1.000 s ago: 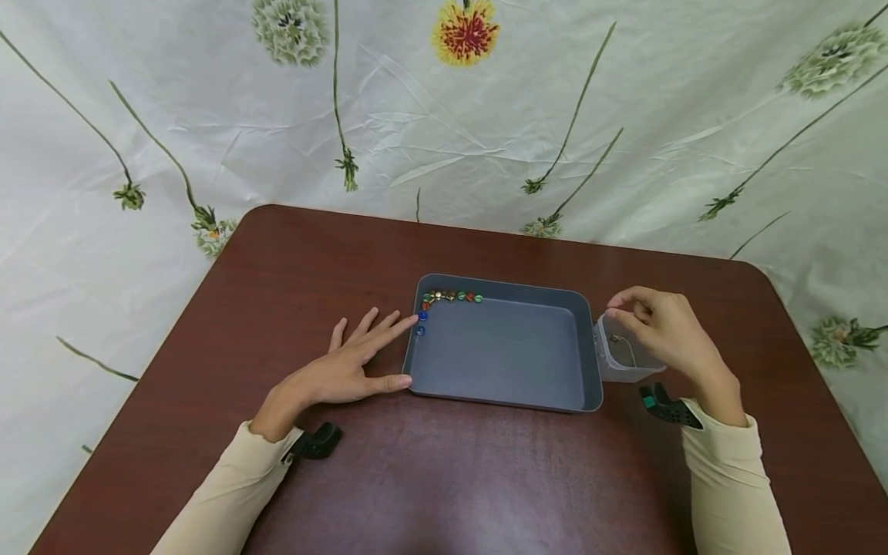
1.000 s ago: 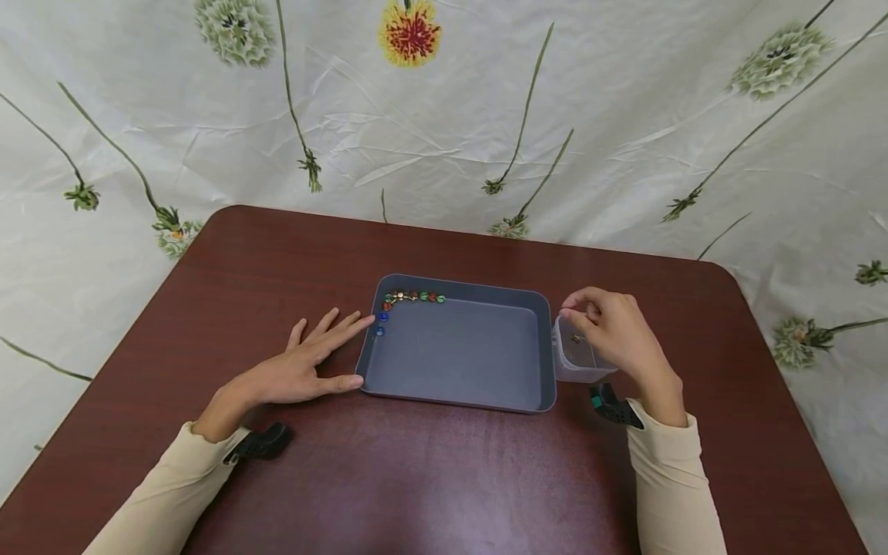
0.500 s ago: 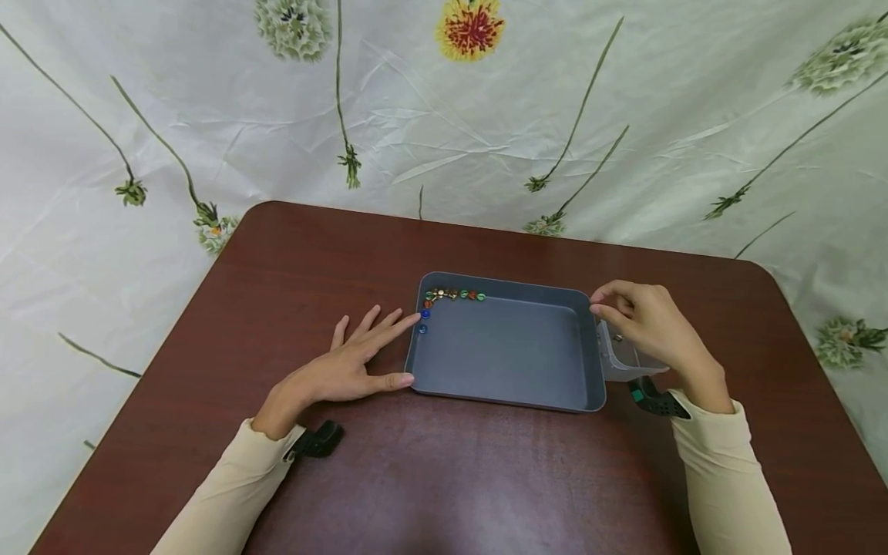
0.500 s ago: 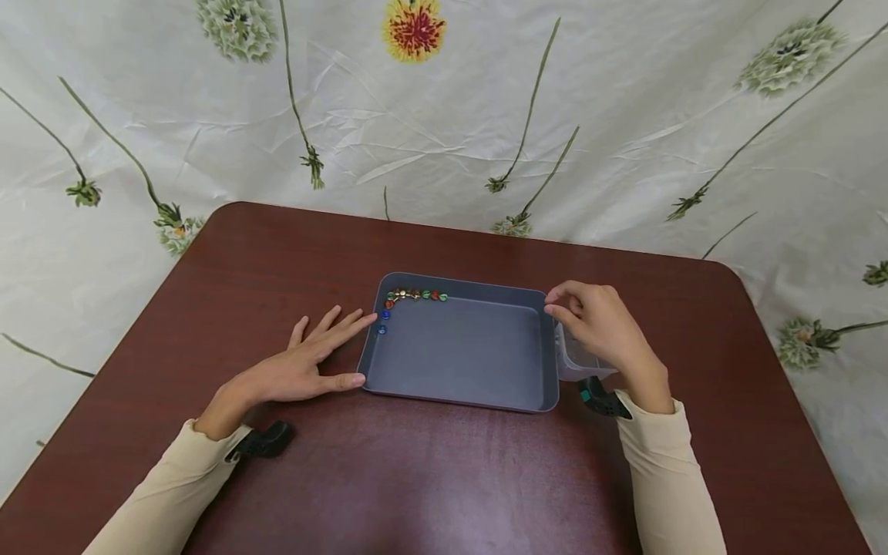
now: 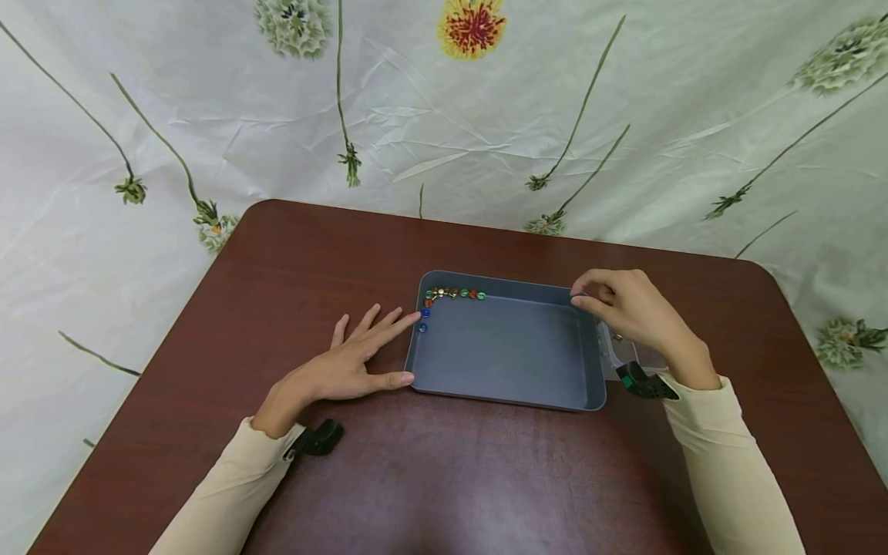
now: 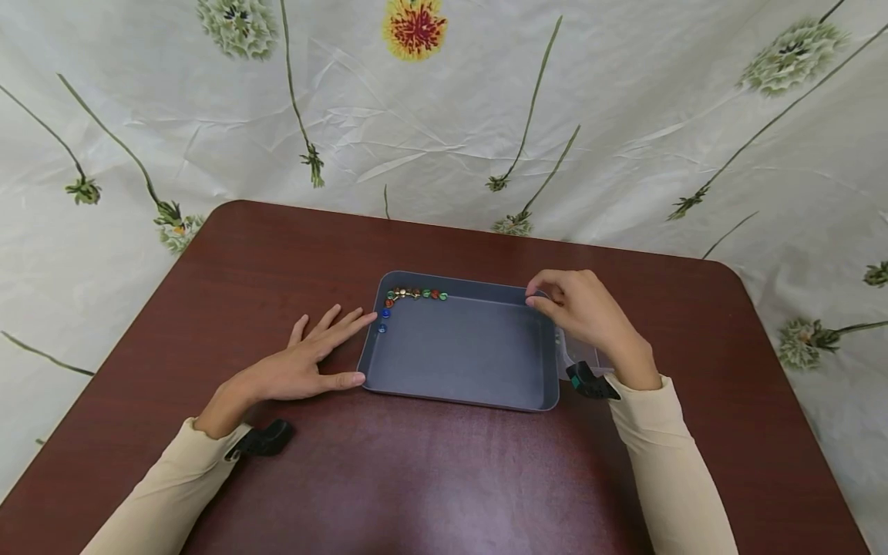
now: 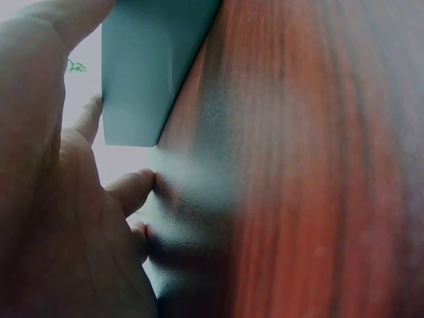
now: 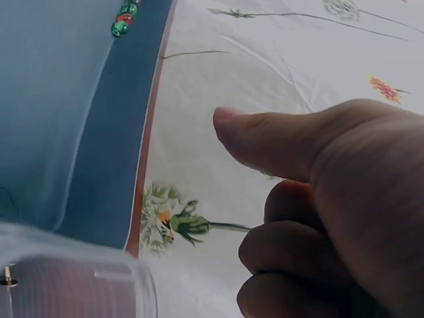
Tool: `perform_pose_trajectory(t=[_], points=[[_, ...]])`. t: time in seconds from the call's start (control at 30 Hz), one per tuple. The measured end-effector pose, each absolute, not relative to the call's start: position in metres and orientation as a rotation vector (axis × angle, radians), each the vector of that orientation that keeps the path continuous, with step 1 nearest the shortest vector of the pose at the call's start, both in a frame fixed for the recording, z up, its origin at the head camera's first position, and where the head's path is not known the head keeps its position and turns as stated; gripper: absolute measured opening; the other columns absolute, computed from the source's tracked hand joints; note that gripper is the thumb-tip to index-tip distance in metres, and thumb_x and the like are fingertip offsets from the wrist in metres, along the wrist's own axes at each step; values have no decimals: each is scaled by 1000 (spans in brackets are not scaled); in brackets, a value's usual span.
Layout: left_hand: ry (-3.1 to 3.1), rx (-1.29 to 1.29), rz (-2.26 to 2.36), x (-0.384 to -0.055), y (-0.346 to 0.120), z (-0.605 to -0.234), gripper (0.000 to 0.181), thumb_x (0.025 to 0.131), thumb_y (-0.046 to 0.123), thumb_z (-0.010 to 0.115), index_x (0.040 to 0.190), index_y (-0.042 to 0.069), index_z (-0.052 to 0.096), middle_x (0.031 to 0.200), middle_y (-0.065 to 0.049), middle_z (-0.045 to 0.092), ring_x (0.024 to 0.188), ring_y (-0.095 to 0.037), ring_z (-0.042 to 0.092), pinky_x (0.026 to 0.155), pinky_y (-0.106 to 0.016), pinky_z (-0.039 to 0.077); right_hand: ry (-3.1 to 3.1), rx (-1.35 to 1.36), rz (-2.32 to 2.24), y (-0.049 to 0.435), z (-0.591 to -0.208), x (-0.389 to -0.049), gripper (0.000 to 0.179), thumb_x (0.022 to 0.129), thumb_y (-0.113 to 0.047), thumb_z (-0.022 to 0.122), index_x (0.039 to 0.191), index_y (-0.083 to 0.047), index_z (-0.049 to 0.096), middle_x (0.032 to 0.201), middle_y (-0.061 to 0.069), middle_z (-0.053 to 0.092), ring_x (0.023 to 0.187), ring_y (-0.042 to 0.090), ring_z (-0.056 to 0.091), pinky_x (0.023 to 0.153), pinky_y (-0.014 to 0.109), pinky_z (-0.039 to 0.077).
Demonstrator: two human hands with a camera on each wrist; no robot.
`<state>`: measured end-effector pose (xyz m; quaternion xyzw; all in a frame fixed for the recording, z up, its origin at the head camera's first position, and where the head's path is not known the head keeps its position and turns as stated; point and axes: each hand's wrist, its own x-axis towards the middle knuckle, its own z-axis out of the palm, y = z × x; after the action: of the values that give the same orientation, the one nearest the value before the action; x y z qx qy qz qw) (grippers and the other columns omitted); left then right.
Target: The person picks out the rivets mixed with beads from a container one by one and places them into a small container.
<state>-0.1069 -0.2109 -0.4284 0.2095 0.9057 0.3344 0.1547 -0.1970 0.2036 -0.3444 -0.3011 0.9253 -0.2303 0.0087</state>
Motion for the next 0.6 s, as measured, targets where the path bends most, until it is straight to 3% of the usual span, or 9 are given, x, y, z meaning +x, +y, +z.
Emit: perform_pose_trajectory(t=[0.23, 0.47, 0.6], points=[[2592, 608, 957, -107, -211, -429, 86, 92, 60, 63, 159, 46, 12, 170, -5, 9, 156, -35, -10, 112, -68, -18, 2820, -960, -668, 190, -340, -208, 10, 96, -22, 70, 101, -14, 74, 53, -7, 27, 42, 7, 27, 52, 26, 35], [2595, 606, 961, -107, -211, -428, 85, 92, 60, 63, 159, 45, 13, 169, -5, 10, 156, -34, -10, 113, -68, -17, 2722, -1022, -687, 175, -341, -226, 6, 94, -21, 73, 98, -17, 74, 54, -8, 27, 50, 6, 22, 55, 26, 30], [2598, 607, 957, -106, -211, -428, 85, 92, 62, 62, 159, 46, 12, 169, -4, 10, 156, -34, -10, 113, -67, -17, 2669, -1070, -683, 167, -344, -234, 8, 93, -19, 74, 100, -15, 74, 59, -6, 38, 54, 9, 27, 58, 28, 30]])
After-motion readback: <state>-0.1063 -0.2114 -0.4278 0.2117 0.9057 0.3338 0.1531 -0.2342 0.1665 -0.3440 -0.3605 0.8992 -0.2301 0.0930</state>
